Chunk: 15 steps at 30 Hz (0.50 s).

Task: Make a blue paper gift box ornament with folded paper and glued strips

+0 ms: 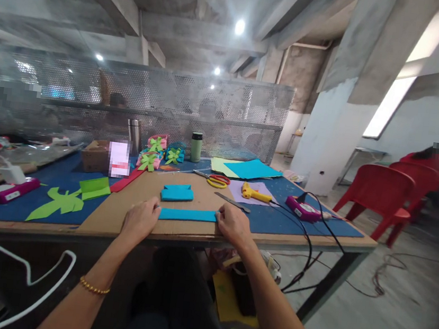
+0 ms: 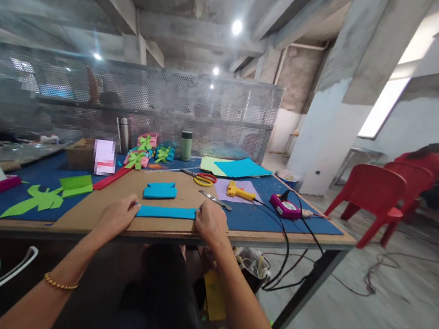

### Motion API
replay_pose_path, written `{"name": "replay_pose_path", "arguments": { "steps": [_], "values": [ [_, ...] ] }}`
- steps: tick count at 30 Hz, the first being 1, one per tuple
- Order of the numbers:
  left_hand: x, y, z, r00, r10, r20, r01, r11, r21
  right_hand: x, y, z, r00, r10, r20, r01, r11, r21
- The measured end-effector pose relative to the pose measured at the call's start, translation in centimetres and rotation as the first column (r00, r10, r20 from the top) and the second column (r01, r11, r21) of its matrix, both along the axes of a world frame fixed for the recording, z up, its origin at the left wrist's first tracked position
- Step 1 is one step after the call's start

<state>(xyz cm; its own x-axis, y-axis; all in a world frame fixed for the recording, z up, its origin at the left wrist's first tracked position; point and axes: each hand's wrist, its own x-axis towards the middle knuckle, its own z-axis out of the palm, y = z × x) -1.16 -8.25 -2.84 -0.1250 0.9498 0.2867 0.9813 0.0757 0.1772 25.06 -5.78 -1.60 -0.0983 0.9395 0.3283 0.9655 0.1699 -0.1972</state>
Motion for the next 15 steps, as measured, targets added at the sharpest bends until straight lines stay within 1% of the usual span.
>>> {"name": "replay_pose_path", "arguments": {
  "steps": [5,11,15],
  "values": [
    [0.5,-0.3,0.3,1.0,0.016,-0.027,-0.016,1.0,-0.012,-0.1,0.0,0.2,1.0,-0.014,0.021,0.015,1.0,-0.025],
    [1.2,-0.5,0.7,0.998,0.053,-0.014,-0.054,0.998,-0.04,-0.2,0.3,0.3,1.0,-0.021,0.02,0.022,0.998,-0.061],
    [1.2,-0.5,0.6,0.992,0.102,0.073,-0.099,0.994,-0.044,-0.1,0.4,0.3,1.0,-0.019,0.022,0.021,0.997,-0.071]
  ]
}}
